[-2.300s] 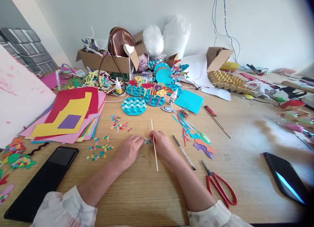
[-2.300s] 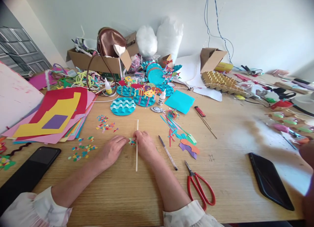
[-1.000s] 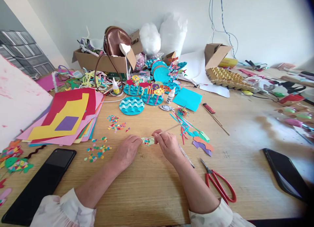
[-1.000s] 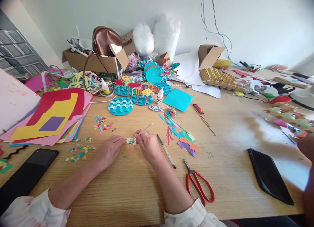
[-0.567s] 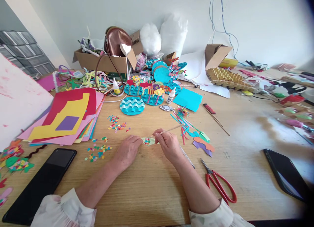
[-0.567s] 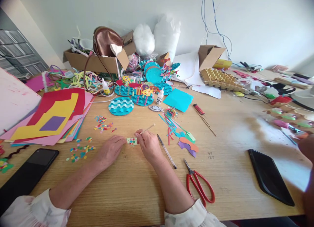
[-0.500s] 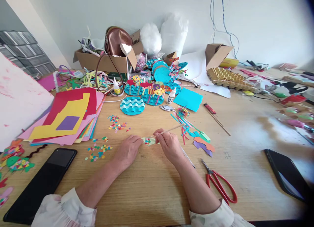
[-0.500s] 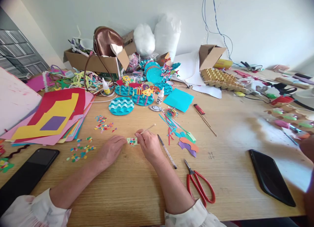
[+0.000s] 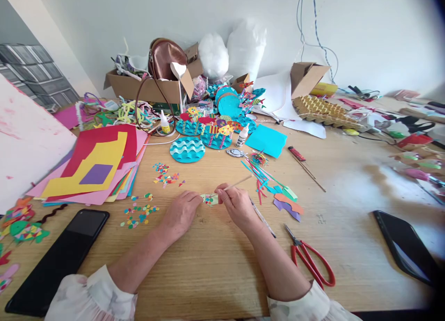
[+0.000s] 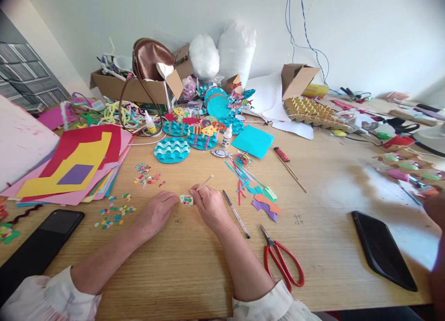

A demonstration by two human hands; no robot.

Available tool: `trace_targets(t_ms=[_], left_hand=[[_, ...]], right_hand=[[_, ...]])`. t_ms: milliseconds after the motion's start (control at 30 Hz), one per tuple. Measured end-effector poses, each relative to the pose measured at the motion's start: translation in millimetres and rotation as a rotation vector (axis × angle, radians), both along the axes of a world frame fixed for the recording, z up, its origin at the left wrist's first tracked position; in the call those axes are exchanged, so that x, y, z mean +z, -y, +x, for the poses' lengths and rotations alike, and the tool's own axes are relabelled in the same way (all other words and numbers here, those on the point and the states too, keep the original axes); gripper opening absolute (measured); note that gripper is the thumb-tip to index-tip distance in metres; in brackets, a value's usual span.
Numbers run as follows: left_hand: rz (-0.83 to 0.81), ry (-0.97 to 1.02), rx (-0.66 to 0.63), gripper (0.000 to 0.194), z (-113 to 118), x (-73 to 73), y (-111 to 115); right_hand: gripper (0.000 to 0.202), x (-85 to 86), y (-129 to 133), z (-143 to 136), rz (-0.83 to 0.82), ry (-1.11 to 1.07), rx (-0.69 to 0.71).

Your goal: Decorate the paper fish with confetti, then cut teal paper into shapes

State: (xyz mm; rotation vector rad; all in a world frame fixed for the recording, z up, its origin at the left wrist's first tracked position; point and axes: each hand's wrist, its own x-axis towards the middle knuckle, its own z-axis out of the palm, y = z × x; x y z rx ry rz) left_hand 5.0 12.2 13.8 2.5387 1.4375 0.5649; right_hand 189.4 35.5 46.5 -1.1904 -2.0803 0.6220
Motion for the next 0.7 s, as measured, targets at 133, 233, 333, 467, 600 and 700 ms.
trace_targets(t_ms=[133,233,333,467,600,700], left_hand=[[0.001,0.009,0.004,0.023,1.8,-3.8,-0.3],[-0.036,0.088,-0.014,0.026,-4.3,7.4,-2.1],[-0.068,0.209,0.073,0.026,-27.0,38.3,-3.4],[-0.224,0.126,0.253,0.017,-74.9,81.1,0.9],[-0.356,-0.087,0.291,0.016,-104.8,79.3,9.0],[-0.365,-0.126,0.166,0.017,-108.6,56.5,11.3]], right_hand=[[0.038,1.6,1.7,3.1,0.056,-0.081,-0.061],[0.041,0.3,3.0,8.4,0.091,-0.141,-0.121],[0.04,-3.5,3.1,13.0,0.086,-0.169,-0.168],[0.04,-6.7,3.2,14.5,0.085,-0.167,-0.164],[0.042,-5.5,4.1,13.1,0.11,-0.164,-0.14],[0.04,-5.1,4.2,12.9,0.114,-0.156,-0.133]])
